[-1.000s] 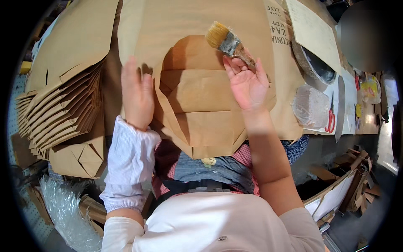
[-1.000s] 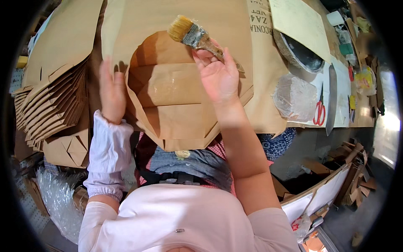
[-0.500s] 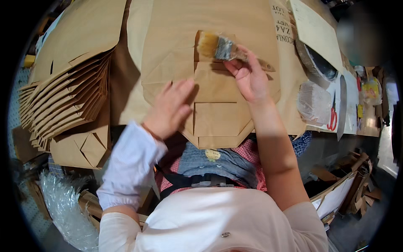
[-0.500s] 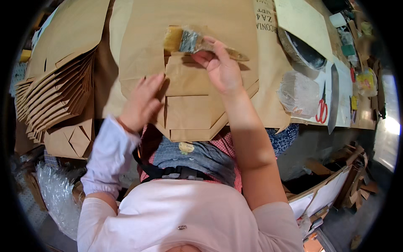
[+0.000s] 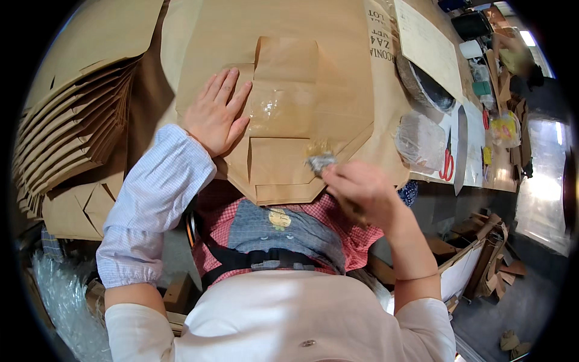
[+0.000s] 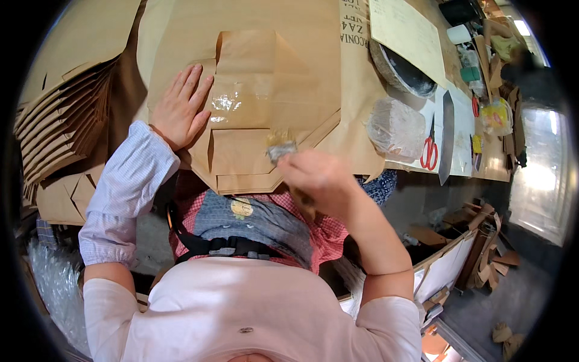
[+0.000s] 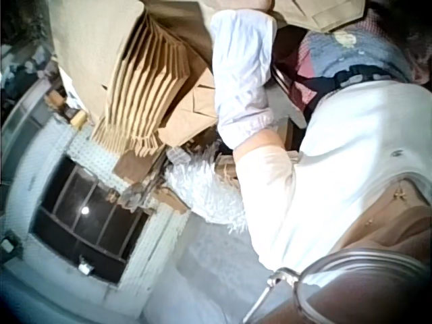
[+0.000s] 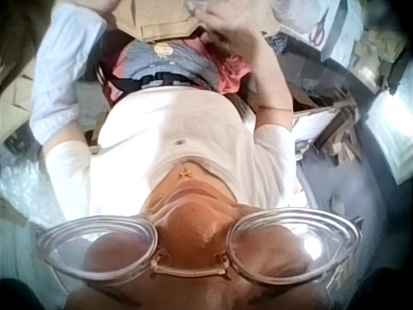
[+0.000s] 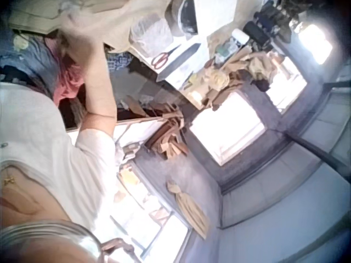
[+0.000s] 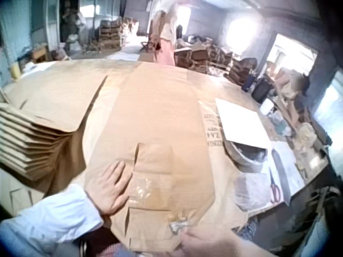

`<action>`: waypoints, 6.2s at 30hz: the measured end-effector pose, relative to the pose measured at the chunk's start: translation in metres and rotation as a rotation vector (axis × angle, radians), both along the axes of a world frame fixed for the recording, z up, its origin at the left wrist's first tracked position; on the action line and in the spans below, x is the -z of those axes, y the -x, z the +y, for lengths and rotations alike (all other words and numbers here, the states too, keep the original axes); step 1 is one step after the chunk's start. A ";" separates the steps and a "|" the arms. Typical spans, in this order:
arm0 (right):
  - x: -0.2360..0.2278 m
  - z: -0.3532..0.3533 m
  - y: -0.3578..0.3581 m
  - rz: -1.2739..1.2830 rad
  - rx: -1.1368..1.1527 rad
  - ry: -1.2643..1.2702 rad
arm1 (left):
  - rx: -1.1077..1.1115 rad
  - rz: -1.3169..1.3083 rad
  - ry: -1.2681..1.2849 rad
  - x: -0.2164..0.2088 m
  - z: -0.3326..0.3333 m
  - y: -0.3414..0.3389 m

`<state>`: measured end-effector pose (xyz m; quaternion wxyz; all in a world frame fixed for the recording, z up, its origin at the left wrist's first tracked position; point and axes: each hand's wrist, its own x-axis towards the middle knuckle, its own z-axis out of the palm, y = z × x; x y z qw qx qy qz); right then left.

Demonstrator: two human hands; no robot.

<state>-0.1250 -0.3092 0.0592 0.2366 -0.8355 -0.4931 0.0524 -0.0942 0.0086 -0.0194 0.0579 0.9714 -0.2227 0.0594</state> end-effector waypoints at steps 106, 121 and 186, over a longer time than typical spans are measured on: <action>0.032 0.013 -0.154 0.233 0.290 0.259 | -0.065 0.340 0.002 -0.047 0.023 -0.069; 0.025 -0.003 -0.063 -0.014 0.141 0.124 | 0.216 0.272 0.222 -0.035 0.015 0.016; 0.057 0.068 -0.033 -0.117 0.456 0.120 | -0.572 0.163 -0.218 -0.045 0.011 -0.012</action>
